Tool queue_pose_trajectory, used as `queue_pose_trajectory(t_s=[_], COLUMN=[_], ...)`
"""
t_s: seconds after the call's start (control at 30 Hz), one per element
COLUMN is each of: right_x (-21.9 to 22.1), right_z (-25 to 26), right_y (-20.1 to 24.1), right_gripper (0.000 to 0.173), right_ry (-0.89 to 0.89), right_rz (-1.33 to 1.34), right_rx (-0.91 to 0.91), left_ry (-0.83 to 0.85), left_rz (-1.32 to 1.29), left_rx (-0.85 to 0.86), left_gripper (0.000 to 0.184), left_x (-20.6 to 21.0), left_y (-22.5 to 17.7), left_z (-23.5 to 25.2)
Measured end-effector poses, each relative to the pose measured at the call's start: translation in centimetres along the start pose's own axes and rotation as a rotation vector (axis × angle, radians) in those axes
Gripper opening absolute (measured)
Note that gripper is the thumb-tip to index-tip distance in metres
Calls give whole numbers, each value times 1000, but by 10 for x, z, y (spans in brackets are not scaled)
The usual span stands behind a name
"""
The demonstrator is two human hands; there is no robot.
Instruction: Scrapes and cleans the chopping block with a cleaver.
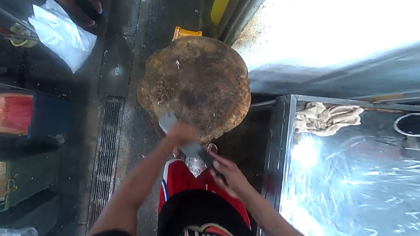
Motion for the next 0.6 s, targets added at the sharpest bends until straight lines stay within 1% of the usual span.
queue_pose_trajectory(t_s=[0.07, 0.1, 0.13, 0.17, 0.2, 0.27, 0.3, 0.33, 0.37, 0.4, 0.47, 0.53, 0.57, 0.6], right_x=[15, 15, 12, 5, -7, -31, -39, -44, -44, -39, -14, 10, 14, 14], right_z=[37, 44, 41, 30, 14, -30, -50, -64, -70, -65, -24, 25, 43, 50], right_y=[29, 34, 31, 23, 10, -26, -40, -50, -53, -47, -9, 36, 50, 55], right_gripper=[48, 47, 48, 49, 50, 52, 53, 53, 52, 52, 51, 49, 47, 47], right_ry=[-15, -23, -23, -20, -19, -18, -12, -5, -5, -12, -41, -70, -78, -79], right_rz=[41, 65, 68, 50, 15, -29, -34, -24, -1, 11, -2, 8, 31, 47], right_rx=[-20, -18, -19, -20, -12, 49, 77, 98, 105, 94, 7, -38, -38, -37], left_ry=[-62, -83, -109, -140, -161, -92, -67, -55, -45, -30, 27, -47, -89, -130], left_rz=[110, 144, 153, 139, 112, 17, -22, -49, -59, -59, -57, 37, 105, 148], left_rx=[3, -11, -14, -9, 0, -6, -3, -5, -6, -3, -10, 22, 37, 43], left_gripper=[46, 47, 47, 45, 45, 50, 52, 53, 53, 52, 49, 44, 45, 45], left_x=[-35, -46, -47, -35, -15, 43, 64, 74, 73, 61, 11, -36, -54, -64], left_y=[33, 37, 34, 24, 10, -24, -42, -56, -62, -58, -27, 18, 32, 38], left_z=[23, 29, 30, 29, 26, 11, 0, -10, -17, -17, -1, 30, 43, 49])
Point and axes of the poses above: each hand's wrist, its own z-axis towards the middle knuckle, its own x-axis out of the palm, y = z × x, the point moved 4 cm from there along z, towards the middle knuckle, and after that the axes turned 9 degrees about -z, right-handed, at the moved point
